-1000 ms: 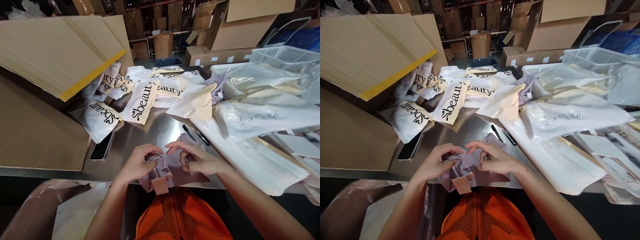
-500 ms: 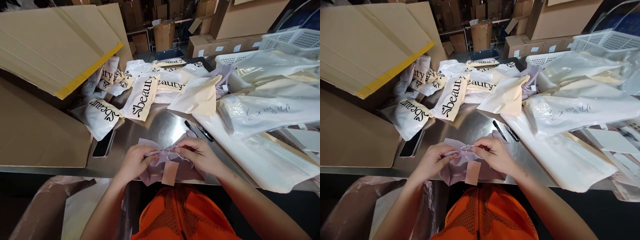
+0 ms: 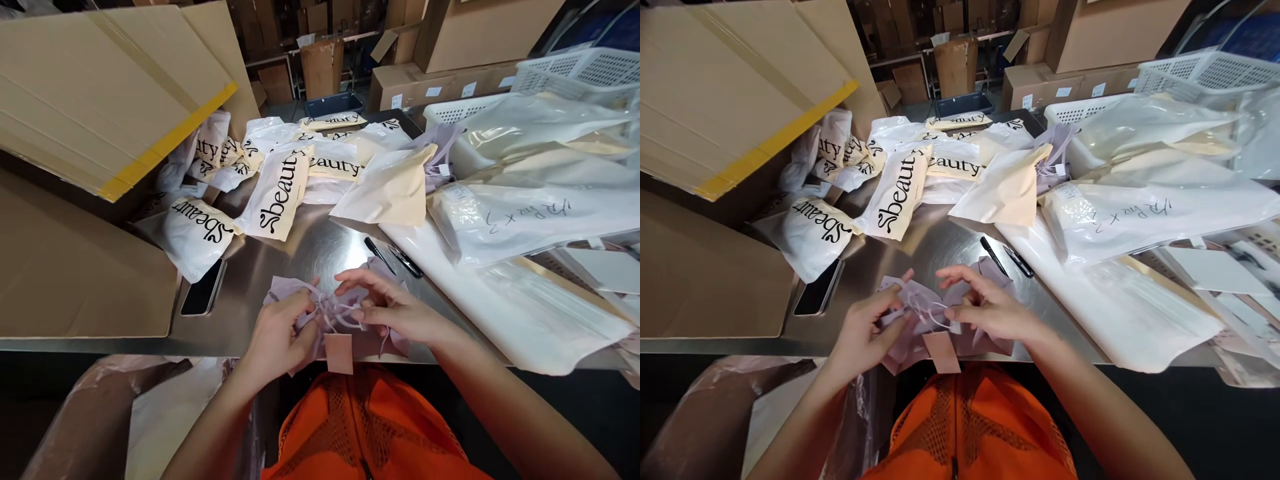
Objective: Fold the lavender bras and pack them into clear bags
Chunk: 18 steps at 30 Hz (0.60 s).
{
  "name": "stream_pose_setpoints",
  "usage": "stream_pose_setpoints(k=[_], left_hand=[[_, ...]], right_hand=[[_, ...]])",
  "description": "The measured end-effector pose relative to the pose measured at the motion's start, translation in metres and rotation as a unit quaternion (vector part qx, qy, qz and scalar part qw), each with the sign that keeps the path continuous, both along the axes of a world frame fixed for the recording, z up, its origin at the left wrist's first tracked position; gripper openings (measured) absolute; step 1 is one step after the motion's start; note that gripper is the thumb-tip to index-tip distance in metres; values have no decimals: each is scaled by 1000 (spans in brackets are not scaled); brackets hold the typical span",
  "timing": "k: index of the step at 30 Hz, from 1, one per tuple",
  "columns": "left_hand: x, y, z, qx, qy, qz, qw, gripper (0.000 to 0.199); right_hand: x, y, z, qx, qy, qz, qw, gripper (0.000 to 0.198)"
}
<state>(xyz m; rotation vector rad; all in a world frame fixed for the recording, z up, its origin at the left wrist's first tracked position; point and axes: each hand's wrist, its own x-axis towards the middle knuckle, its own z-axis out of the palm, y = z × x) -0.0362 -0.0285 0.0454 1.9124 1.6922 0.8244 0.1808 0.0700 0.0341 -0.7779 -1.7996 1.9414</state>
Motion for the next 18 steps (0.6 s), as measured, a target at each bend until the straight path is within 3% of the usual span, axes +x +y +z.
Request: stream_pose_setpoints(k=[2,4,7,9,10,12,14,16,18], left_hand=[[-6,-2,-1,22,-86,57,994,16],[-22,-4,0,81,-201,138,966,23],[-66,-11,2,176,-382,253,871,28],[-101,-17,-2,173,-473,291,813,30],[-118,-20,-7,143,-497,298,802,31],[-143,-26,-22,49,-461,312,829,33],[-156,-30,-40,-45,-358,337,870,39],[-156,-36,-57,-105,-227,370,895,38],[-147,-43,-67,-122,-60,400,906,33]], right_hand=[[11,3,4,84,-33,-15,996,49],[29,5,11,187,-83,-13,979,49],[63,4,18,320,-163,-10,933,62],[89,3,16,391,-207,-69,894,65],[101,3,13,425,-223,-112,870,60],[123,3,0,486,-250,-221,808,39],[140,2,-17,504,-275,-323,752,14],[149,-1,-38,447,-294,-415,735,7],[153,-7,-57,327,-278,-516,742,19]])
